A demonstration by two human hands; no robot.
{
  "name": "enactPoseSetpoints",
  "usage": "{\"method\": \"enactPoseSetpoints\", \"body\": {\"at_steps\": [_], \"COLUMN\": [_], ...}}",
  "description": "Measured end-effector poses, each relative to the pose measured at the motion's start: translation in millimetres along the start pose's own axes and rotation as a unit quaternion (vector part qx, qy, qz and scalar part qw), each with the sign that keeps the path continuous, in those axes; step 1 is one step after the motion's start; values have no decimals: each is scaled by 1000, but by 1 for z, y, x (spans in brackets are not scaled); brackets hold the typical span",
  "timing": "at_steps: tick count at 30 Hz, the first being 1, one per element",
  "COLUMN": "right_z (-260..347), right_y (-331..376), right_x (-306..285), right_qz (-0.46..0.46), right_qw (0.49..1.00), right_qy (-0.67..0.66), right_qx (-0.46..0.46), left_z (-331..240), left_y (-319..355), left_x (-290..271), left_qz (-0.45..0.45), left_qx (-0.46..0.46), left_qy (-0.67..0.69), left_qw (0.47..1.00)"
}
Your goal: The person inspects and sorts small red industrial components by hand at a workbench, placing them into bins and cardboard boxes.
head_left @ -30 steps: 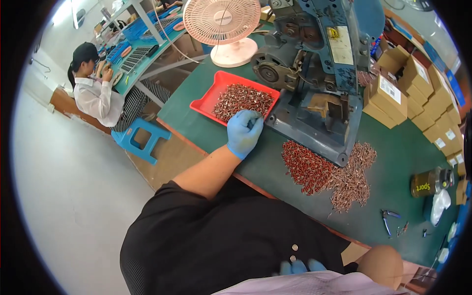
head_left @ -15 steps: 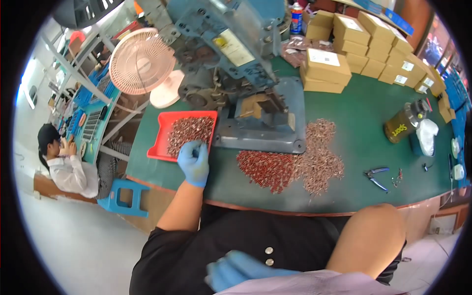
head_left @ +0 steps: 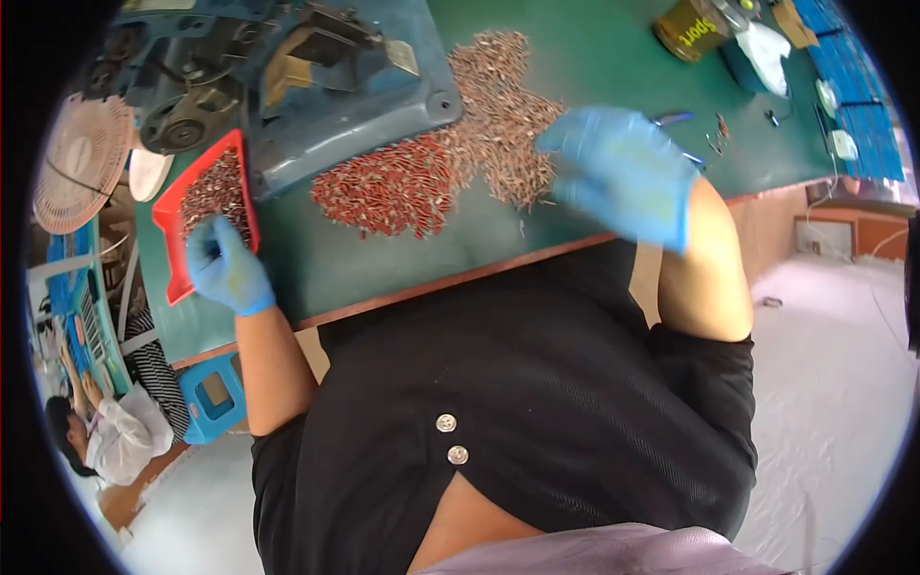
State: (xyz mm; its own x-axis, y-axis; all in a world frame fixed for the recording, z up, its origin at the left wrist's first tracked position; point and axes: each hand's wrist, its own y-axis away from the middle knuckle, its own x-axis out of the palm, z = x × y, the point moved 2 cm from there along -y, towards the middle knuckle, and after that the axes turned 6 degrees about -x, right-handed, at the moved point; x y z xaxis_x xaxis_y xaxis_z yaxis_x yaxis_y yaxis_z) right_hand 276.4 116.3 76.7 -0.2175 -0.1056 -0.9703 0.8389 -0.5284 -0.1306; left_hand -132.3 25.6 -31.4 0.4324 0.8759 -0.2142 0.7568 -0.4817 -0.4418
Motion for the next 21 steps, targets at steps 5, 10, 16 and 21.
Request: {"method": "enactPoseSetpoints", "body": {"at_steps": [5,10,16,21], "right_z": [-69,-68,-57,-52], "right_y": [31,40,35,36], "right_x": [46,65,85,92], "right_qz": [10,-40,-40,-65], "right_qw": [933,928,936,957], "right_qy": [-177,-172,-44,65], "right_qx": [312,327,348,275], "left_z": [7,19,23,7], "left_y": [-21,-23,-20,-18], "left_x": [-11,-10,-8,-8], "left_qz": [-11,7,11,8], "left_qx": [10,17,42,28], "left_qy": [-152,-191,-185,-191], "left_qw": [988,981,982,981]}}
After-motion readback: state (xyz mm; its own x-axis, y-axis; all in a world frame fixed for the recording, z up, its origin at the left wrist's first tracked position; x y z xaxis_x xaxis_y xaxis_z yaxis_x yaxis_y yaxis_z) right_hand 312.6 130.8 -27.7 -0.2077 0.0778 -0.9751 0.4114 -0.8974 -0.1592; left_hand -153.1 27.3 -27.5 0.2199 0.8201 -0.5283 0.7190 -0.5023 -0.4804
